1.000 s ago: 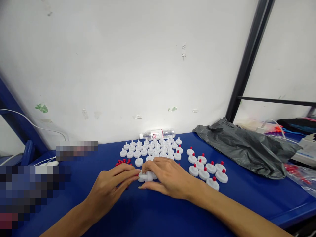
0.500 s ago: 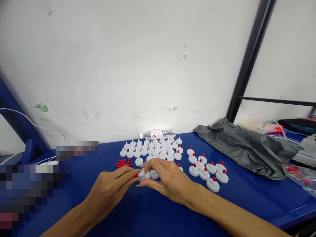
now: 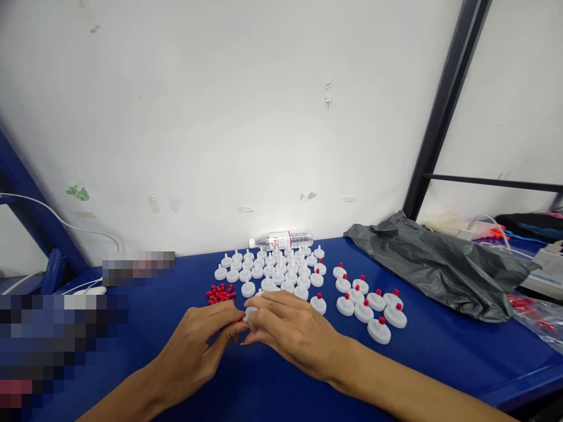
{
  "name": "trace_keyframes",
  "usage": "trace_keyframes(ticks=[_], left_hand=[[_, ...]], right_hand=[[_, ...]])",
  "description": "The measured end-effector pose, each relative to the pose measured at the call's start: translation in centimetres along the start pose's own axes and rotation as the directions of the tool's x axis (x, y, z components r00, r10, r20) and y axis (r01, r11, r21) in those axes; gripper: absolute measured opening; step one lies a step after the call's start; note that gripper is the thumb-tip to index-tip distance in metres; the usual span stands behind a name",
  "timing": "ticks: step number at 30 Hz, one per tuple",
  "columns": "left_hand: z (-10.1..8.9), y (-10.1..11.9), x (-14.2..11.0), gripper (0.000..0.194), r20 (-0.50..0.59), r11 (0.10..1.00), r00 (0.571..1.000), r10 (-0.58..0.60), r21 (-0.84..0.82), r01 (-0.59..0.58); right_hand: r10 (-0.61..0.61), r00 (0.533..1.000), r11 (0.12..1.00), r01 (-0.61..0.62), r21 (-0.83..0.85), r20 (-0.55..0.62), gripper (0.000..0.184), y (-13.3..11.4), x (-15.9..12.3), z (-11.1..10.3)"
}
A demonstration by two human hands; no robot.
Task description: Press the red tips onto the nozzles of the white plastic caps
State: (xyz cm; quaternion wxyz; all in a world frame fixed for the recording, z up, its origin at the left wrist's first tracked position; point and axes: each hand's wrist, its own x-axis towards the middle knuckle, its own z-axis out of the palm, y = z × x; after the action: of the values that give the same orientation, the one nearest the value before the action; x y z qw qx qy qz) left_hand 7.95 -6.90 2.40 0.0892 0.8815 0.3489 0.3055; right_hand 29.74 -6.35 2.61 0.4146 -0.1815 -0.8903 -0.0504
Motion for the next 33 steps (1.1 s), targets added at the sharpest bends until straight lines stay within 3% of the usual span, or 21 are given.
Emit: trace_keyframes(ticks=[4, 7, 10, 13, 17, 20, 25, 28, 30, 33], left_hand=[[-2.3, -0.6, 1.0, 0.017, 0.102, 0.988, 0.989, -0.105, 0.12, 0.092], [-4.4, -1.2, 1.6, 0.021, 0.166, 0.966, 0.965, -0.204, 0.196, 0.171], [-5.4, -2.1, 1.4, 0.013, 0.376, 0.957, 0.881, -0.288, 0.097, 0.272], [-5.3, -2.7, 1.0, 0.018, 0.526, 0.94, 0.803, -0.281, -0.016, 0.34], [-4.8, -2.4, 0.8, 0.008, 0.481, 0.958, 0.839, -0.254, 0.003, 0.288], [-4.7, -1.9, 1.0, 0.007, 0.423, 0.963, 0.868, -0.261, 0.058, 0.261], [-3.7, -1.9, 1.2, 0.006, 0.274, 0.971, 0.936, -0.22, 0.152, 0.183], [-2.8, -2.4, 1.2, 0.011, 0.213, 0.972, 0.97, -0.122, 0.222, 0.073], [-2.3, -2.8, 1.1, 0.015, 0.192, 0.963, 0.98, -0.047, 0.268, -0.006], [-1.8, -3.5, 0.9, 0.019, 0.141, 0.943, 0.99, 0.032, 0.323, -0.076]], right_hand=[[0.129, 0.989, 0.991, -0.125, -0.053, 0.073, 0.024, 1.6, 0.5, -0.6], [0.278, 0.96, 0.951, -0.274, -0.145, 0.013, 0.019, 3.7, 0.8, -2.4], [0.415, 0.91, 0.884, -0.402, -0.24, 0.004, 0.016, 5.8, 0.7, -4.6], [0.557, 0.829, 0.786, -0.508, -0.353, 0.049, 0.018, 7.4, 0.3, -6.4], [0.709, 0.681, 0.683, -0.599, -0.417, 0.182, 0.023, 8.5, -0.1, -7.9], [0.751, 0.564, 0.66, -0.656, -0.366, 0.344, 0.023, 8.6, -0.3, -8.3], [0.741, 0.464, 0.646, -0.691, -0.325, 0.486, 0.021, 8.0, -0.6, -8.1], [0.736, 0.454, 0.647, -0.689, -0.326, 0.503, 0.023, 8.0, -0.4, -8.1], [0.748, 0.499, 0.65, -0.684, -0.331, 0.438, 0.031, 8.4, -0.3, -8.4], [0.767, 0.6, 0.637, -0.667, -0.386, 0.228, 0.045, 9.9, -0.6, -8.6]])
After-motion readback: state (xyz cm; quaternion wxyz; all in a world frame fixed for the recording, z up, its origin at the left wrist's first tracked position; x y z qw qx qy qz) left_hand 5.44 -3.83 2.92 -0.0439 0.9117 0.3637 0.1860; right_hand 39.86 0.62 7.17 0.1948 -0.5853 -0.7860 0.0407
